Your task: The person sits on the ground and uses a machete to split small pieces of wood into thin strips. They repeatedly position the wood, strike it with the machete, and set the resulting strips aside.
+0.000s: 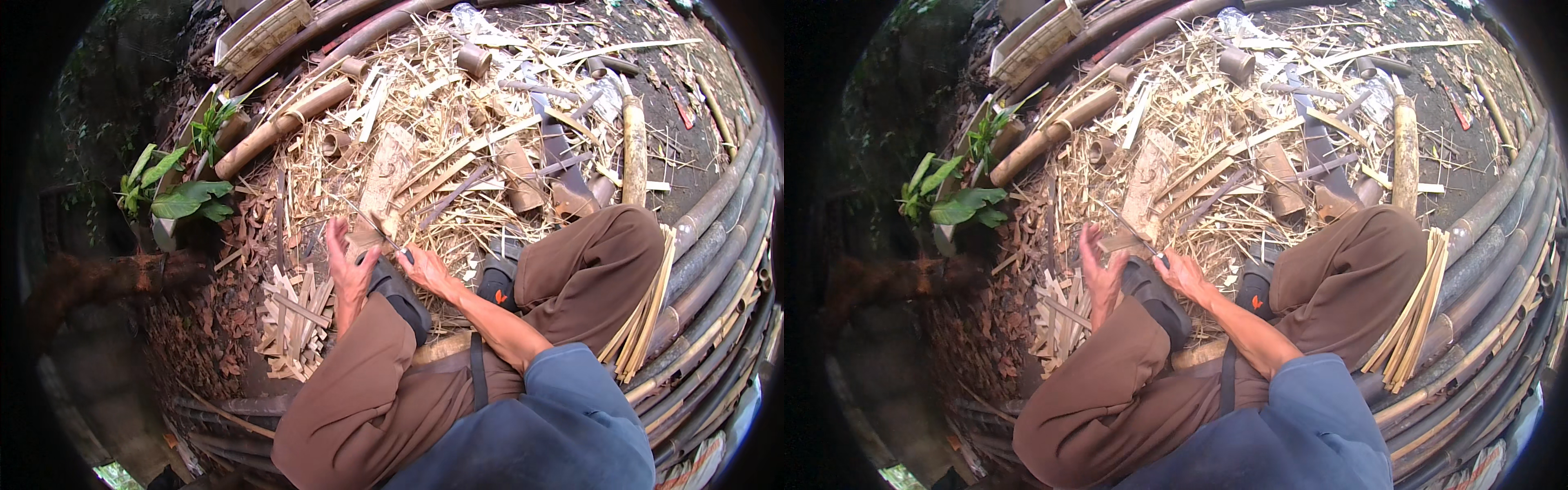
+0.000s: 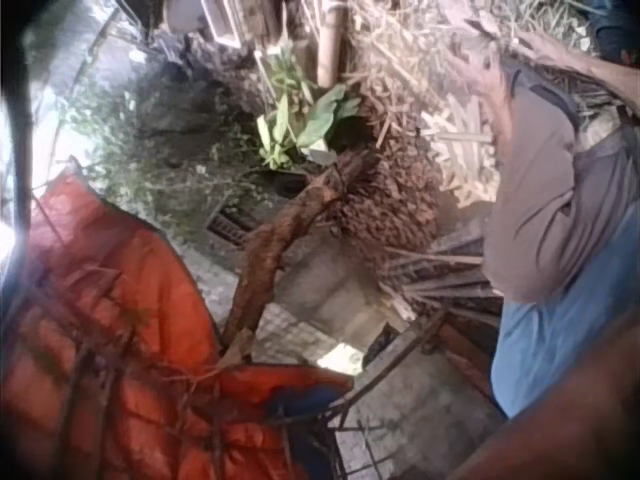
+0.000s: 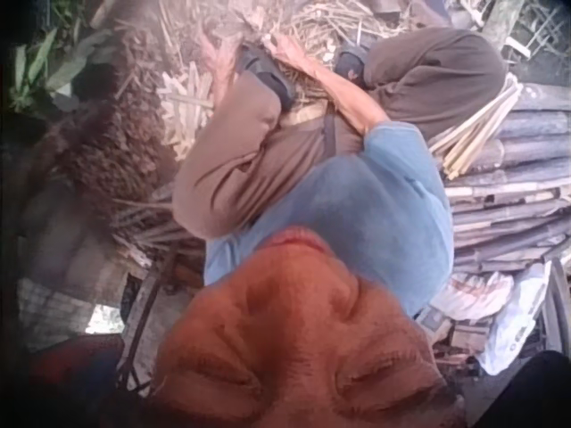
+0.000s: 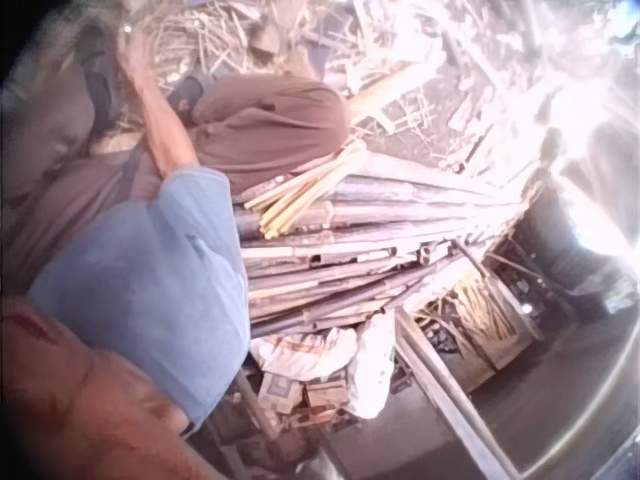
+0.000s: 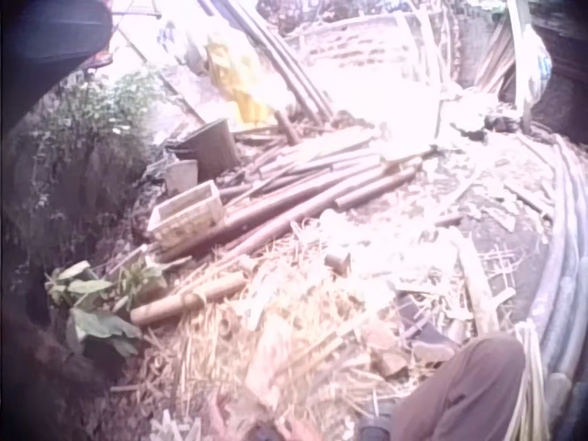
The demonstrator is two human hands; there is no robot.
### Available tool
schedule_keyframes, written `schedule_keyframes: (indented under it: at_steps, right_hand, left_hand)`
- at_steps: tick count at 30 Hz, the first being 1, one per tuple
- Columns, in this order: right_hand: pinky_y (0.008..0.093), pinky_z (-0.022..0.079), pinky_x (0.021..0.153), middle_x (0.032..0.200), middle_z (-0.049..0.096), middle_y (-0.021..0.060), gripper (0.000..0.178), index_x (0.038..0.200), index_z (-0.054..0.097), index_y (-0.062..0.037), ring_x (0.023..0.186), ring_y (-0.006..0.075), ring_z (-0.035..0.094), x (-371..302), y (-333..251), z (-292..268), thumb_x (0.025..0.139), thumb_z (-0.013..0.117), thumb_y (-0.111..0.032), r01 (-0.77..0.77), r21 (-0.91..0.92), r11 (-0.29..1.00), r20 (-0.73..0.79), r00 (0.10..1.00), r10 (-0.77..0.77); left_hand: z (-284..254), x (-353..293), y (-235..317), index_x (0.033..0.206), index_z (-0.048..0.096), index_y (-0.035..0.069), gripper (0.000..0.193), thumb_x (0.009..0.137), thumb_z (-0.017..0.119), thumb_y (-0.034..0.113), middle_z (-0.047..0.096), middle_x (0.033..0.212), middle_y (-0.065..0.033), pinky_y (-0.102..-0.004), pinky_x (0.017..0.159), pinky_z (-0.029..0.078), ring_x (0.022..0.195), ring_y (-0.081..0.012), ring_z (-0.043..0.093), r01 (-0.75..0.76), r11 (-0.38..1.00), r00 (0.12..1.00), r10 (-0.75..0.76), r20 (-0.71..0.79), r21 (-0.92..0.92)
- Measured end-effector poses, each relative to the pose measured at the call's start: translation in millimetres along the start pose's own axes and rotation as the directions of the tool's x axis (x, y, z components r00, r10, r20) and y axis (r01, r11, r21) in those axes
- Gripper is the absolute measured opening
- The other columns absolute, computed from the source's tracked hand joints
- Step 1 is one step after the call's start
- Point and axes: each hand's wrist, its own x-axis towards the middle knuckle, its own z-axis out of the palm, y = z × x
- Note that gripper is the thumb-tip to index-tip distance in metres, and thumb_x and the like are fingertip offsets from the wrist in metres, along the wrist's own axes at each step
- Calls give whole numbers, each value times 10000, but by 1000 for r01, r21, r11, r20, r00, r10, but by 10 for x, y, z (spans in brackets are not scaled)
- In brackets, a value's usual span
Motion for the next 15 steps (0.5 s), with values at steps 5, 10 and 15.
schedule_keyframes:
  at_steps: [5, 10, 15]
  right_hand:
    - [546, 474, 642, 725, 607, 315, 362, 981, 532, -21, 736, 509, 606, 52, -196, -96, 949, 528, -381, -6, 51, 999, 29, 1000, 5]
    - [498, 453, 597, 679, 588, 251, 336, 941, 574, -12, 685, 450, 610, 46, -107, -28, 954, 524, -345, 23, 29, 999, -42, 999, -22]
    - [510, 469, 611, 719, 607, 283, 353, 947, 582, -13, 711, 472, 615, 28, -26, 34, 946, 536, -363, -56, 84, 995, 51, 997, 51]
  left_hand:
    - [131, 335, -124, 1421, 315, 18, 793, 773, 763, 108, 558, 1231, -167, -365, 963, 462, 1112, -267, 565, 135, 918, 991, -122, 59, -374]
    - [249, 318, -151, 1475, 190, 12, 959, 785, 755, 364, 524, 1291, -208, -414, 1021, 416, 1189, -296, 524, -73, 906, 994, 99, 41, -417]
    - [165, 471, -385, 1361, 439, -28, 711, 827, 729, 341, 581, 1241, -181, -378, 1011, 435, 1143, -257, 574, 95, 917, 976, -9, 218, -387]
